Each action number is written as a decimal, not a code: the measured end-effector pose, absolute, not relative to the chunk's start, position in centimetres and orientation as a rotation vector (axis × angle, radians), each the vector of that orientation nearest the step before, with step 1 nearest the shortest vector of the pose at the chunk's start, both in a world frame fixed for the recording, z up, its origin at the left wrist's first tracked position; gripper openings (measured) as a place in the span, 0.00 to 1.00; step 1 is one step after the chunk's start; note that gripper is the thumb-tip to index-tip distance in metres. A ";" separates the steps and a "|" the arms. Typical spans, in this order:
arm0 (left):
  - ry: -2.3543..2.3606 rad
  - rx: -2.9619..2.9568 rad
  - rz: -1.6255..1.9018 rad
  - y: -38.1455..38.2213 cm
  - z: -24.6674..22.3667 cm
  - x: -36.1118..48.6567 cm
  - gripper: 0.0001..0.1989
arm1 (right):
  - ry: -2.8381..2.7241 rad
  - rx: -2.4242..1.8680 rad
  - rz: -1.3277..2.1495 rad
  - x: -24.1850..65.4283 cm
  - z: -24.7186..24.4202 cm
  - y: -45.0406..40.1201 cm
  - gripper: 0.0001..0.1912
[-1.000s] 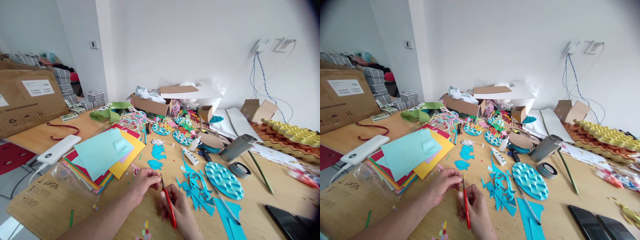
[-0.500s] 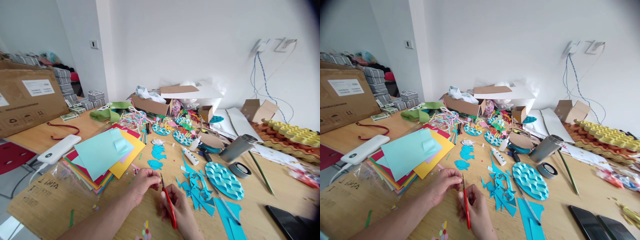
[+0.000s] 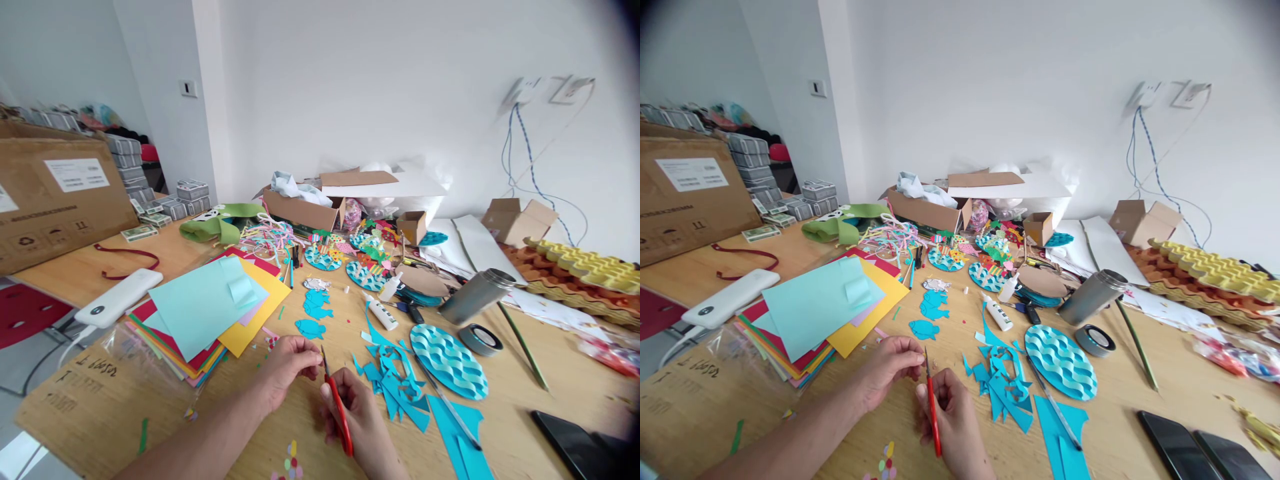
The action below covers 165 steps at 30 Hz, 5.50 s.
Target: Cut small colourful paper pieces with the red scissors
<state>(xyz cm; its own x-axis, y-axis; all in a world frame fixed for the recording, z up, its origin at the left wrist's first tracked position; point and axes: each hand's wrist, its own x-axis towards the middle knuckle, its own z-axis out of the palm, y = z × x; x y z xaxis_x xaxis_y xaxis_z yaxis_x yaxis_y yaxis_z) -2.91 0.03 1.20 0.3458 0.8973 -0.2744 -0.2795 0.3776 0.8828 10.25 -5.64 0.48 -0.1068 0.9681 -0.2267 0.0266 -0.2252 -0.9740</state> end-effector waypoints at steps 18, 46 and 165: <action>0.889 0.901 0.811 0.4 1.7 -3.4 0.05 | -1.183 -1.269 1.539 10.5 0.6 -5.9 0.19; 0.875 0.968 0.755 0.9 1.4 -4.2 0.05 | -1.284 -1.365 1.476 10.7 1.1 -5.8 0.20; 1.717 2.140 0.245 2.0 1.2 -6.0 0.10 | -1.021 -1.376 1.280 11.3 0.7 -5.2 0.21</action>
<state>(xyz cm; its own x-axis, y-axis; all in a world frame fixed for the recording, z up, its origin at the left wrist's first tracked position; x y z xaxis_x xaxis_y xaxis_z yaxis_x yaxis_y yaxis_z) -5.99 2.00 1.17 0.2365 0.9663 -0.1021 0.8991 -0.1778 0.4001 11.30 -5.16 0.74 0.0984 0.9770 -0.1894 -0.0324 -0.1871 -0.9818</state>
